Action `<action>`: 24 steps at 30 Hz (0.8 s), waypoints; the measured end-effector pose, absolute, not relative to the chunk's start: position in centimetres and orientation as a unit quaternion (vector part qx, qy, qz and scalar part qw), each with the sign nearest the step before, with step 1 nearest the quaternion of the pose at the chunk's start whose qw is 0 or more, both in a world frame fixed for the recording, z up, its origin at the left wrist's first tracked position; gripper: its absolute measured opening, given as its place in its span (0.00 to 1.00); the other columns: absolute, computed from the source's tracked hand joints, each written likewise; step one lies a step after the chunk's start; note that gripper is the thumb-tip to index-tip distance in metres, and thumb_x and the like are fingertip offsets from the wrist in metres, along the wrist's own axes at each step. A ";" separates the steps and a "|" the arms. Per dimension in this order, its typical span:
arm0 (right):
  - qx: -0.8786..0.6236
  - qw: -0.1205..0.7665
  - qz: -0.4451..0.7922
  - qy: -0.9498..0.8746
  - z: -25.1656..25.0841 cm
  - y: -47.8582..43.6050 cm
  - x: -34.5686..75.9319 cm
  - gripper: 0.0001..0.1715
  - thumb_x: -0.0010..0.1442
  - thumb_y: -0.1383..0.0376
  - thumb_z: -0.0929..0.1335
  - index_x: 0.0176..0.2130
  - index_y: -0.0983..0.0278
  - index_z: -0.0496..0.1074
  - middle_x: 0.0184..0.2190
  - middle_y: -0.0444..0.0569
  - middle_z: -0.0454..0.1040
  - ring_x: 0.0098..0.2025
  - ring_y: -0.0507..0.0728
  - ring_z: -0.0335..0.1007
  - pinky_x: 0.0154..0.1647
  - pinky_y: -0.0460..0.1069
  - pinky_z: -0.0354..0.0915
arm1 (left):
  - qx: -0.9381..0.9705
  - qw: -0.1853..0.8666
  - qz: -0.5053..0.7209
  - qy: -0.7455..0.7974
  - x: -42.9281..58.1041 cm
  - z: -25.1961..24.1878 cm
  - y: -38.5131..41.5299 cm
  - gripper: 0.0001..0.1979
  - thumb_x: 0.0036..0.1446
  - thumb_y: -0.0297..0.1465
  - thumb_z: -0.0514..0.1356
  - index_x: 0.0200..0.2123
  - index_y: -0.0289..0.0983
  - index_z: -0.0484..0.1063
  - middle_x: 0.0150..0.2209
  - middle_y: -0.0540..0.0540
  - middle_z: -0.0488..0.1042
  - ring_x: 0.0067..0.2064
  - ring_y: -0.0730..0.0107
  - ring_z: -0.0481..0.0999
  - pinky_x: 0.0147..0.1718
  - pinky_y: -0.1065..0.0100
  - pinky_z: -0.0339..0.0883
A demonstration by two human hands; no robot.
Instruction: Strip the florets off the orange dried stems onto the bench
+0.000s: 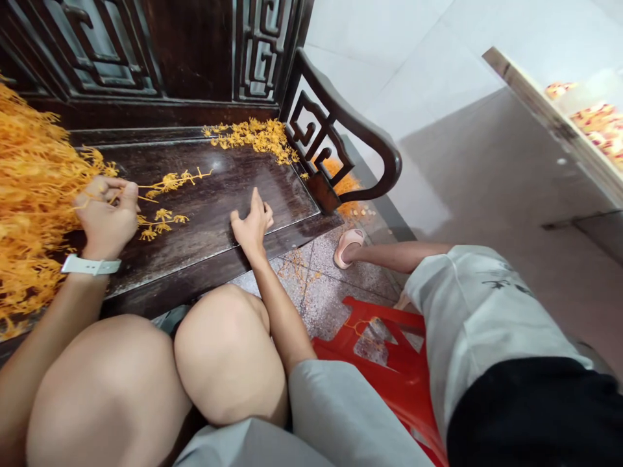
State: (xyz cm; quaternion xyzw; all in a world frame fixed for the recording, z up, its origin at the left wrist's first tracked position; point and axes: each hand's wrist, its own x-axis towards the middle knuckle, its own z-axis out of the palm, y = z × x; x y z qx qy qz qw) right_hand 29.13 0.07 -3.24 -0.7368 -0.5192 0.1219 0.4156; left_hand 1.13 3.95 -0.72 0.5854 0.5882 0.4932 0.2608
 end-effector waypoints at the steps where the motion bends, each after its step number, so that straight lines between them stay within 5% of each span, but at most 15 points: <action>1: -0.736 0.411 0.129 -0.522 -3.3 0.1 29.2 0.47 0.61 0.63 0.73 0.75 0.59 0.65 0.71 0.59 0.73 0.72 0.73 0.60 0.76 0.74 0.53 | 0.570 0.260 0.512 0.587 1.3 -0.5 3.9 0.05 0.72 0.31 0.63 0.45 0.34 0.74 0.31 0.51 0.72 0.30 0.71 0.72 0.31 0.69 0.61; 5: -0.682 0.442 0.142 -0.566 -3.3 0.2 29.3 0.31 0.68 0.61 0.69 0.68 0.58 0.74 0.63 0.56 0.80 0.66 0.67 0.68 0.75 0.68 0.59 | 0.519 0.338 0.559 0.551 2.2 0.1 3.9 0.03 0.67 0.26 0.66 0.39 0.35 0.75 0.24 0.53 0.72 0.25 0.73 0.71 0.27 0.70 0.62; 11: -0.587 0.364 0.175 -0.702 -2.2 -0.4 28.4 0.53 0.62 0.43 0.79 0.77 0.50 0.64 0.76 0.54 0.69 0.73 0.74 0.58 0.76 0.72 0.54 | 0.467 0.460 0.579 0.485 4.0 0.6 3.5 0.07 0.61 0.31 0.69 0.33 0.37 0.75 0.21 0.53 0.70 0.23 0.74 0.66 0.26 0.69 0.59; 13: -0.566 0.350 0.177 -0.725 -1.9 -0.5 28.2 0.46 0.66 0.42 0.77 0.76 0.49 0.67 0.76 0.51 0.69 0.74 0.74 0.57 0.76 0.72 0.52 | 0.461 0.510 0.561 0.460 4.3 0.8 3.2 0.10 0.58 0.35 0.72 0.32 0.38 0.75 0.20 0.53 0.68 0.22 0.74 0.65 0.26 0.68 0.59; 17: -0.557 0.371 0.185 -0.720 -2.1 -0.4 28.5 0.17 0.77 0.50 0.70 0.57 0.53 0.83 0.56 0.50 0.85 0.63 0.67 0.69 0.71 0.66 0.55 | 0.461 0.548 0.534 0.449 4.4 1.0 3.2 0.08 0.56 0.34 0.70 0.32 0.40 0.75 0.19 0.53 0.67 0.21 0.74 0.63 0.24 0.68 0.59; 20: -0.554 0.413 0.201 -0.695 -2.4 -0.2 28.7 0.18 0.79 0.51 0.68 0.46 0.57 0.84 0.40 0.48 0.85 0.47 0.62 0.74 0.60 0.59 0.63 | 0.458 0.487 0.571 0.477 3.9 1.0 3.7 0.07 0.56 0.32 0.69 0.30 0.39 0.74 0.20 0.53 0.68 0.22 0.75 0.64 0.26 0.68 0.58; 24: -0.523 0.481 0.233 -0.664 -2.5 -0.2 28.6 0.26 0.77 0.43 0.66 0.42 0.58 0.83 0.39 0.47 0.83 0.41 0.59 0.74 0.49 0.53 0.66 | 0.438 0.384 0.617 0.529 3.1 1.0 4.4 0.14 0.59 0.37 0.71 0.29 0.41 0.69 0.25 0.52 0.72 0.24 0.75 0.64 0.26 0.66 0.58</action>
